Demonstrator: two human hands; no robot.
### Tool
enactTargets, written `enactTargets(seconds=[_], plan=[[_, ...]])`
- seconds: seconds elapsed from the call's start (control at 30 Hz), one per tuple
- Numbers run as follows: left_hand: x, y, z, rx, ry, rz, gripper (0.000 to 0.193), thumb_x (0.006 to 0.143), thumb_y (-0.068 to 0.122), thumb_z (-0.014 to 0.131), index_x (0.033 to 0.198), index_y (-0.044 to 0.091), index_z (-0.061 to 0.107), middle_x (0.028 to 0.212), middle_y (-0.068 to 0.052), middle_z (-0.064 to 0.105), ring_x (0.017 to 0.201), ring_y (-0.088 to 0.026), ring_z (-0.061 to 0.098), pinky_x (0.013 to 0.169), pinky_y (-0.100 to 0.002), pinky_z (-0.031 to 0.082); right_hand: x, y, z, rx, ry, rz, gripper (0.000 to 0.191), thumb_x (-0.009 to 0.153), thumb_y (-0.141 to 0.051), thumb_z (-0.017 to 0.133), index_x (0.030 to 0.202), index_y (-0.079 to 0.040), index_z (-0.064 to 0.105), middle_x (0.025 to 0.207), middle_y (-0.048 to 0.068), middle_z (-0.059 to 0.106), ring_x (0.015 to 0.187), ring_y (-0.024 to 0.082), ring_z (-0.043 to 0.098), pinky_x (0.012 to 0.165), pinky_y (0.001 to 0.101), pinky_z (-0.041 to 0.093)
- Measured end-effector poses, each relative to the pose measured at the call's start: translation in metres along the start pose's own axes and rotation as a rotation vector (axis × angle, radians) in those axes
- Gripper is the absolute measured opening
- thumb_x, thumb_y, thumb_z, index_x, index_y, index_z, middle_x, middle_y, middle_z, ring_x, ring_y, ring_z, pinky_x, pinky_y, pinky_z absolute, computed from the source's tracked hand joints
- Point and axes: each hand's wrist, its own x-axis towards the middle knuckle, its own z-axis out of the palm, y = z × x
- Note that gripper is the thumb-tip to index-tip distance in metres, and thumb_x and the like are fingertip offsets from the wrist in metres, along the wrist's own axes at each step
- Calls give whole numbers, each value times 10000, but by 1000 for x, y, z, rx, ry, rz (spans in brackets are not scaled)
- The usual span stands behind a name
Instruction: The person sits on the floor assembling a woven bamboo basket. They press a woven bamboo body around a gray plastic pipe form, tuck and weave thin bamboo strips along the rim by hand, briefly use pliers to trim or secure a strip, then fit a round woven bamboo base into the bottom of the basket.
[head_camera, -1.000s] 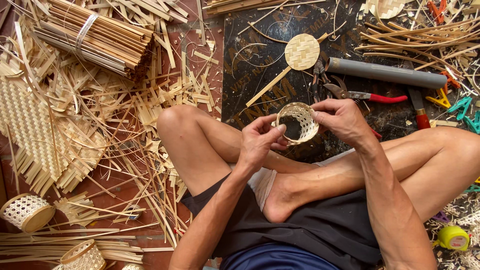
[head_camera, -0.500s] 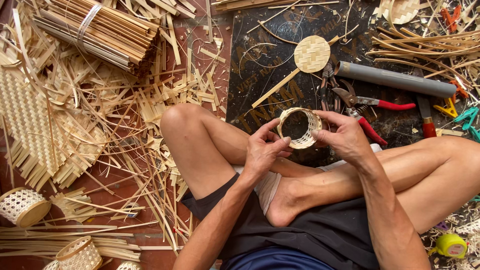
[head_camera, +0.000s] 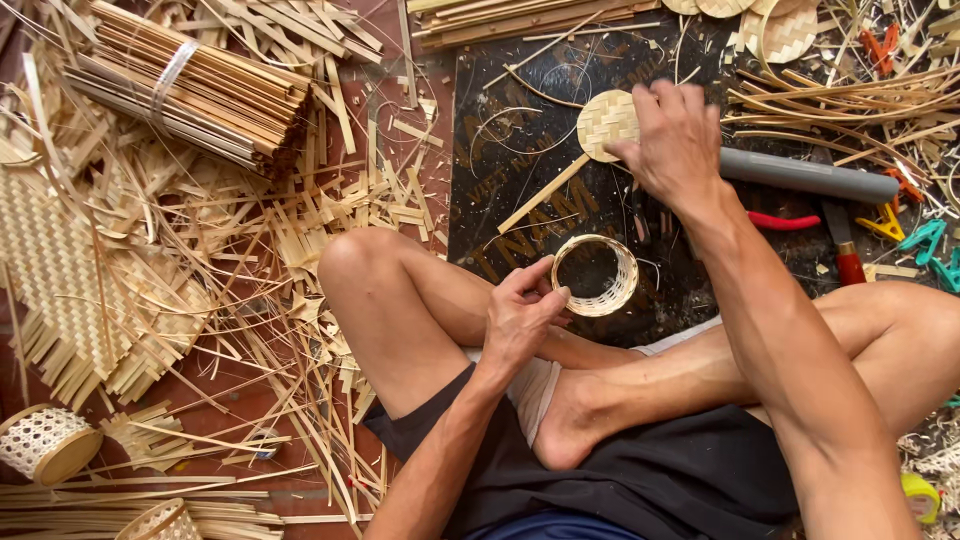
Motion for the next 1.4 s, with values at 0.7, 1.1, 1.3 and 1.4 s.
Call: enactTargets(seconds=[0.7,1.1,1.3,1.4], plan=[[16,-2,-15,188,-54,173,451,969,150,681,1381,-20,614,936,-14,530,687,-82,622,607,-239,613,-174,-91,-49,1469,194,932,213,921,-5,737,1124,48,702,838,68,724,638,102,676,552,252,575],[22,-3,-16,232,-74,174,398,1000,213,674,1345,14,675,893,-3,494,651,-74,581,574,-224,560,-173,-106,-31,1545,235,906,191,939,-14,743,1113,55,703,876,82,729,669,110,692,614,256,609],[24,-4,-18,210,-85,146,386,996,206,672,1334,19,681,898,-7,515,677,-63,587,582,-216,567,-176,-112,-31,1508,266,926,200,934,-5,736,1122,59,707,880,84,731,668,111,686,605,263,610],[24,-1,-18,237,-86,167,375,991,196,683,1322,19,690,941,-13,517,709,-60,566,580,-218,561,-176,-116,-32,1526,291,946,202,951,-12,737,1138,58,712,864,86,724,669,106,682,621,259,610]])
